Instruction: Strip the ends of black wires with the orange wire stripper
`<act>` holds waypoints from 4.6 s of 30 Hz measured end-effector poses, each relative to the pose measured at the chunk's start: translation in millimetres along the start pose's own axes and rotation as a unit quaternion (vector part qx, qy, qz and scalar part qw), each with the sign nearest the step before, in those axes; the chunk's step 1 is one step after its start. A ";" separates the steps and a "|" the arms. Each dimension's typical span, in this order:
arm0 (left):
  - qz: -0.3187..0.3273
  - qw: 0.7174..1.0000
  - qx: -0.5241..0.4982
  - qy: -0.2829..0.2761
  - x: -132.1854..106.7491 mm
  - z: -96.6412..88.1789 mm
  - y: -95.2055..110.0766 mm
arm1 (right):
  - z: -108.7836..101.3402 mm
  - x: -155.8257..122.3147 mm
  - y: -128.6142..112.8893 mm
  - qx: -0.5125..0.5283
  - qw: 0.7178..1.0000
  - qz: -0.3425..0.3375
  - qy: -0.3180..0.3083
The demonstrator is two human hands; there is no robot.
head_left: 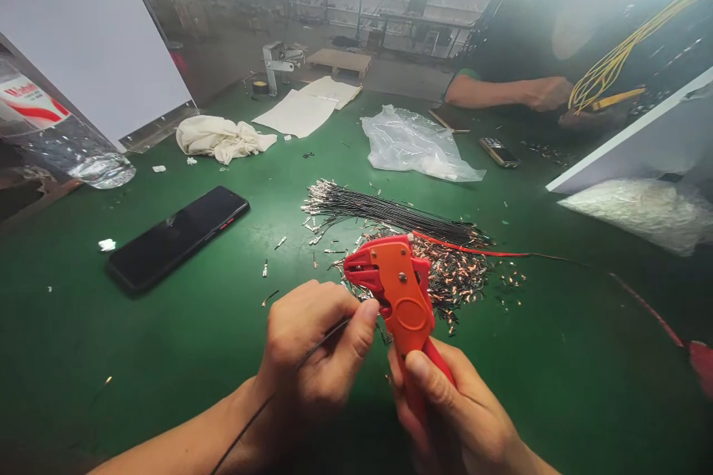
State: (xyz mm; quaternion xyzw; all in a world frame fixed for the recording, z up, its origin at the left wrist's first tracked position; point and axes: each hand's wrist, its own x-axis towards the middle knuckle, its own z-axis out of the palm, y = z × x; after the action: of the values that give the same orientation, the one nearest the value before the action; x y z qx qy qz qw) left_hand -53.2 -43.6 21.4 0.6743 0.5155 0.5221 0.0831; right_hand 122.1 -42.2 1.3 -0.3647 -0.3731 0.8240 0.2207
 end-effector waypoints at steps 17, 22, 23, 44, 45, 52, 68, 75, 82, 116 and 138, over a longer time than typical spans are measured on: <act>-0.383 0.843 -0.312 -0.215 2.4 15.1 -10.4 | -17.4 9.5 -16.5 0.103 0.985 -0.108 -0.085; -0.437 0.778 -0.398 -0.213 4.4 14.6 -13.3 | -19.0 9.0 -17.3 0.144 0.981 -0.053 -0.123; -0.425 0.786 -0.401 -0.202 4.6 14.5 -13.7 | -19.9 8.6 -18.9 0.151 0.979 -0.051 -0.124; -0.177 0.970 -0.167 0.030 3.6 -4.1 -13.8 | -22.1 18.1 -16.2 0.060 0.976 -0.151 -0.144; -0.118 0.981 -0.153 0.027 1.8 -3.2 -13.0 | -22.0 18.0 -16.7 0.057 0.979 -0.162 -0.111; 0.149 0.945 -0.158 -0.246 -8.5 15.8 -10.0 | -23.9 17.2 -21.9 0.083 0.987 -0.135 -0.010; -0.065 0.928 -0.258 -0.261 -2.7 1.7 -6.2 | -21.5 19.5 -20.5 0.176 0.977 -0.078 -0.091; -0.348 0.852 -0.385 0.068 25.0 -15.6 -15.0 | -22.6 18.2 -17.8 0.102 0.980 -0.125 -0.112; -0.379 0.784 -0.490 0.031 28.2 -14.8 -12.3 | -27.8 15.3 4.0 0.046 0.984 -0.077 -0.154; -0.334 0.823 -0.458 0.026 26.0 -11.3 -19.3 | -30.9 12.4 4.1 0.013 0.981 -0.091 -0.173; -0.347 0.839 -0.409 -0.089 16.1 -8.6 -18.4 | -16.0 8.0 -1.2 0.197 0.954 -0.018 -0.223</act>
State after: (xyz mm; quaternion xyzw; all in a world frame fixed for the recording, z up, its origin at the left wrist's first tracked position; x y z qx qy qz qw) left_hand -72.4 -26.2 23.2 0.3998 0.4456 0.5605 0.5722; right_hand 129.4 -29.0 -8.5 -0.1138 -0.2498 0.9374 0.2142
